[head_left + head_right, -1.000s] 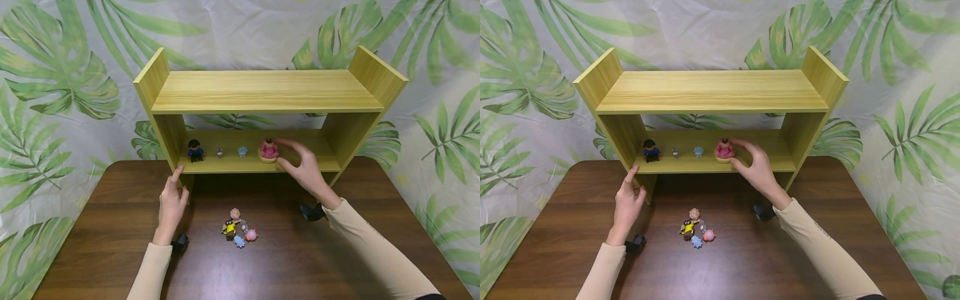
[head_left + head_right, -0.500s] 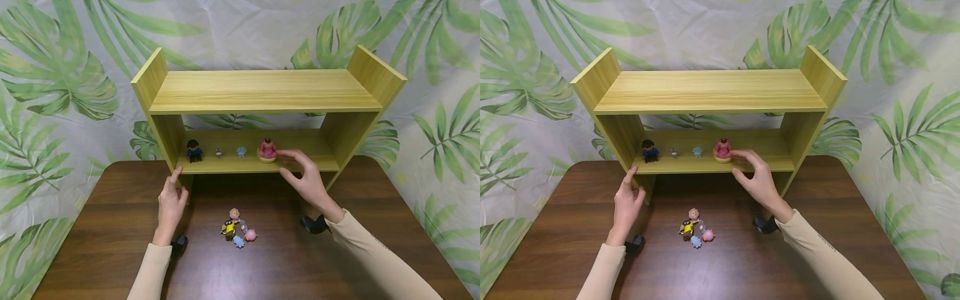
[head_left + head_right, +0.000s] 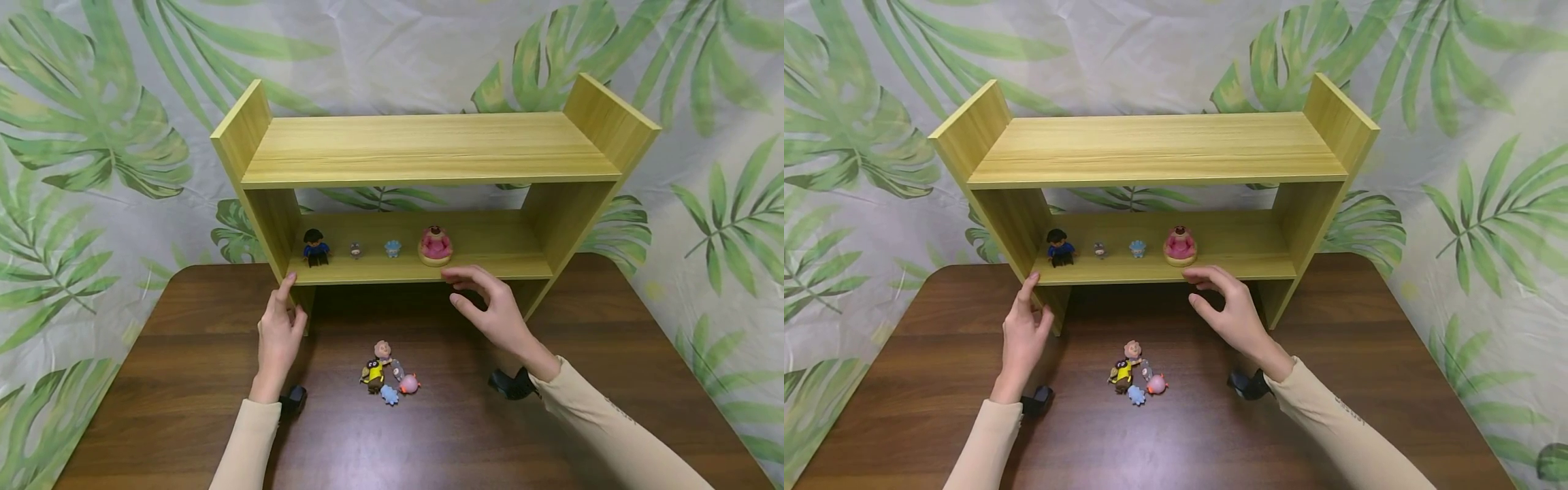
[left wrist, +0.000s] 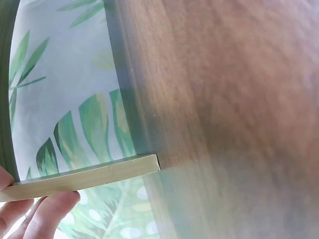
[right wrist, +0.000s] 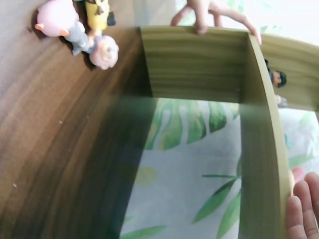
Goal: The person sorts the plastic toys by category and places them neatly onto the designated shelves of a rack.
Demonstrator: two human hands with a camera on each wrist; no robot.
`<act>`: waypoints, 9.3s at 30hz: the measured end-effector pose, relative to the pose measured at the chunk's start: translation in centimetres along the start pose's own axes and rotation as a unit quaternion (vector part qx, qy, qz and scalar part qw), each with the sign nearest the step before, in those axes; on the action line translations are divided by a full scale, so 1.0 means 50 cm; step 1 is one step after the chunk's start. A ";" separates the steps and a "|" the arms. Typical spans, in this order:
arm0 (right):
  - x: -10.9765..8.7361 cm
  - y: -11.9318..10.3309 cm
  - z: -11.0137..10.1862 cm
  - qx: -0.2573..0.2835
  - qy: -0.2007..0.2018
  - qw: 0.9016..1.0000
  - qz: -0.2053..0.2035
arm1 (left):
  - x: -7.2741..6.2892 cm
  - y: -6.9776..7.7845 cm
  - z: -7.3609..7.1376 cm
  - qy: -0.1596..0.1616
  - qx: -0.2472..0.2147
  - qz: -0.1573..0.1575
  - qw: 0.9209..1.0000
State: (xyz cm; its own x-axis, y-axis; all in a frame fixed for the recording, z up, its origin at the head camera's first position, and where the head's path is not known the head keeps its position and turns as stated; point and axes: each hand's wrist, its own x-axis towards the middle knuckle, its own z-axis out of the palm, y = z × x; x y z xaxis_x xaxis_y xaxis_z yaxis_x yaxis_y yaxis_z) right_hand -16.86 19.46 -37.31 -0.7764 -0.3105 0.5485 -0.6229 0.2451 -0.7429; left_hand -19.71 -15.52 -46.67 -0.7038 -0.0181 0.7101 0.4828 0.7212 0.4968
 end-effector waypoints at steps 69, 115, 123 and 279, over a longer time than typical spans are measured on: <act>-0.143 0.082 0.166 -0.068 -0.249 0.961 0.102 | -0.005 -0.001 0.003 0.007 0.007 0.006 1.000; -0.126 0.062 0.127 -0.028 -0.174 0.976 0.131 | -0.006 0.000 0.003 0.005 0.007 0.002 1.000; -0.120 0.057 0.108 -0.035 -0.153 0.980 0.123 | -0.006 0.000 0.003 0.008 0.007 0.004 1.000; 0.045 0.025 -0.112 -0.139 0.101 0.979 0.111 | -0.010 0.001 0.007 0.014 0.014 -0.001 1.000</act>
State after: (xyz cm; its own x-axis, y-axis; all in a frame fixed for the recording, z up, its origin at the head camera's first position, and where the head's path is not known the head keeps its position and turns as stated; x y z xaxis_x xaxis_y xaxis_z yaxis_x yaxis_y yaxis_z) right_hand -19.92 24.22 -34.86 -0.8810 -0.0409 0.4714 -0.4177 0.5351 -0.7343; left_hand -19.51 -15.25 -47.18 -0.6893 -0.0389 0.7235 0.4667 0.7399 0.4845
